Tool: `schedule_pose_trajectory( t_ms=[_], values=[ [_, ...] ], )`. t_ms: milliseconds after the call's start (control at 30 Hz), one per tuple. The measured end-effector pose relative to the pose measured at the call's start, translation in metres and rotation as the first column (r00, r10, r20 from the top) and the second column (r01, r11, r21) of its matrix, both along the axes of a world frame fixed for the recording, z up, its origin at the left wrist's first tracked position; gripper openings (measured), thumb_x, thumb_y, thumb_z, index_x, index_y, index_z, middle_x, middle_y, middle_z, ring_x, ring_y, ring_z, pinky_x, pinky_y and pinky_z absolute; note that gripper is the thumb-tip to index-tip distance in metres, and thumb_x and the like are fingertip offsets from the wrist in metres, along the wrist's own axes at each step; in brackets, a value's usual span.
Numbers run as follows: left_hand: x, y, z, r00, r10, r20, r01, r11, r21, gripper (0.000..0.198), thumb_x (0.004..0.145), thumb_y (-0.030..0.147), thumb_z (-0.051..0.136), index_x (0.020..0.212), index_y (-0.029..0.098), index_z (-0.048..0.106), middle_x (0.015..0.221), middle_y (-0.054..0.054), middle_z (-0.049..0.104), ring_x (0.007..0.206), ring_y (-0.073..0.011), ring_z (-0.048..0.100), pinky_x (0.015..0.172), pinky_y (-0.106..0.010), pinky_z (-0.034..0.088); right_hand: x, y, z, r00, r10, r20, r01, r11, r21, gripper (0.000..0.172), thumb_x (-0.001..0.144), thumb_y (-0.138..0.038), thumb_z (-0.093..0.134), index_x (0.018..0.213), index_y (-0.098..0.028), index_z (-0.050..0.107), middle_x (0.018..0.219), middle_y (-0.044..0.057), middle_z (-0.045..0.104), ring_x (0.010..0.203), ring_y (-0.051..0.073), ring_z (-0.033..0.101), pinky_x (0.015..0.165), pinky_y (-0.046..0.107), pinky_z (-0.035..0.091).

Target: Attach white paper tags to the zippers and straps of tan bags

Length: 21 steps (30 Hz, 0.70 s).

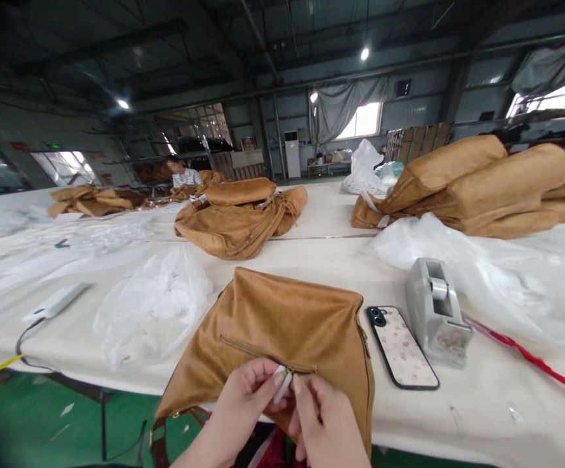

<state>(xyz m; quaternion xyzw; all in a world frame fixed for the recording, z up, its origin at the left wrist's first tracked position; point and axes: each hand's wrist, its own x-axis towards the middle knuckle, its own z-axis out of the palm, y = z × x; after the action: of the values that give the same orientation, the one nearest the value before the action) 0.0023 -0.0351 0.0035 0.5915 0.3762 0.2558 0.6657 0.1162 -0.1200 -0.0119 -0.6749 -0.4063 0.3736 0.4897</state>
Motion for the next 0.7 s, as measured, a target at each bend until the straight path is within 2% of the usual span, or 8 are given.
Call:
schedule_pose_trajectory(
  t_ms=[100,167,200,267,333,400,567,700],
  values=[
    [-0.004,0.001,0.001,0.999,-0.025,-0.028,0.027,0.999,0.041,0.03,0.08,0.043,0.063,0.074,0.013,0.061,0.061,0.001,0.06,0.055,-0.0095,0.052,0.056,-0.019,0.042,-0.003,0.005,0.002,0.996,-0.009,-0.089,0.007,1.0,-0.017,0.041,0.086,-0.057,0.044,0.075,-0.019,0.057,0.052,-0.002,0.058,0.033,0.009,0.05,0.034,0.017,0.032],
    [-0.007,0.001,0.003,0.995,-0.022,-0.099,0.039,0.982,0.183,0.024,0.083,0.036,0.06,0.074,0.015,0.064,0.066,-0.001,0.063,0.06,-0.0113,0.056,0.06,-0.02,0.044,-0.004,0.008,0.0,0.995,-0.031,-0.094,0.03,0.999,-0.017,0.037,0.084,-0.053,0.05,0.076,-0.018,0.059,0.051,-0.003,0.058,0.035,0.009,0.051,0.036,0.017,0.034],
    [-0.008,0.001,0.005,0.989,-0.004,-0.149,0.046,0.958,0.283,0.021,0.084,0.033,0.059,0.075,0.016,0.067,0.07,-0.002,0.065,0.065,-0.0127,0.058,0.064,-0.021,0.046,-0.004,0.01,-0.002,0.994,-0.038,-0.107,0.037,0.999,-0.019,0.036,0.084,-0.052,0.051,0.076,-0.018,0.059,0.051,-0.003,0.058,0.035,0.009,0.051,0.036,0.017,0.035],
    [-0.009,0.0,0.009,0.968,0.057,-0.243,0.07,0.874,0.481,0.018,0.085,0.025,0.057,0.077,0.018,0.071,0.078,-0.003,0.067,0.073,-0.0144,0.061,0.069,-0.022,0.047,-0.004,0.012,-0.003,0.99,-0.044,-0.137,0.043,0.999,-0.006,0.036,0.083,-0.053,0.052,0.078,-0.018,0.06,0.052,-0.003,0.058,0.036,0.01,0.052,0.037,0.017,0.037],
    [-0.009,-0.002,0.013,0.949,0.113,-0.294,0.093,0.79,0.606,0.02,0.086,0.021,0.055,0.078,0.021,0.073,0.08,-0.002,0.067,0.075,-0.0142,0.062,0.07,-0.021,0.046,-0.004,0.012,-0.004,0.984,-0.051,-0.168,0.054,0.998,0.015,0.04,0.083,-0.056,0.052,0.077,-0.018,0.06,0.054,-0.002,0.059,0.035,0.009,0.051,0.037,0.017,0.038],
    [-0.008,-0.004,0.017,0.94,0.142,-0.309,0.098,0.756,0.647,0.022,0.086,0.018,0.054,0.08,0.024,0.074,0.078,-0.001,0.067,0.072,-0.0133,0.062,0.067,-0.02,0.046,-0.004,0.012,-0.004,0.977,-0.049,-0.208,0.057,0.998,0.034,0.045,0.084,-0.061,0.05,0.076,-0.017,0.059,0.055,-0.002,0.059,0.034,0.007,0.049,0.036,0.017,0.036],
    [-0.006,-0.009,0.021,0.944,0.139,-0.298,0.104,0.732,0.673,0.019,0.085,0.018,0.055,0.086,0.023,0.073,0.079,-0.002,0.067,0.072,-0.0142,0.063,0.067,-0.021,0.048,-0.005,0.008,-0.004,0.956,-0.043,-0.291,0.066,0.996,0.068,0.053,0.086,-0.067,0.044,0.082,-0.016,0.059,0.054,-0.003,0.055,0.033,0.006,0.046,0.033,0.014,0.029],
    [-0.007,-0.01,0.021,0.941,0.152,-0.303,0.092,0.745,0.66,0.018,0.086,0.021,0.055,0.087,0.021,0.073,0.081,-0.003,0.068,0.075,-0.0152,0.064,0.069,-0.021,0.049,-0.005,0.007,-0.008,0.957,-0.036,-0.288,0.061,0.995,0.076,0.053,0.087,-0.067,0.042,0.089,-0.016,0.058,0.052,-0.005,0.054,0.032,0.006,0.045,0.033,0.014,0.028]
  ],
)
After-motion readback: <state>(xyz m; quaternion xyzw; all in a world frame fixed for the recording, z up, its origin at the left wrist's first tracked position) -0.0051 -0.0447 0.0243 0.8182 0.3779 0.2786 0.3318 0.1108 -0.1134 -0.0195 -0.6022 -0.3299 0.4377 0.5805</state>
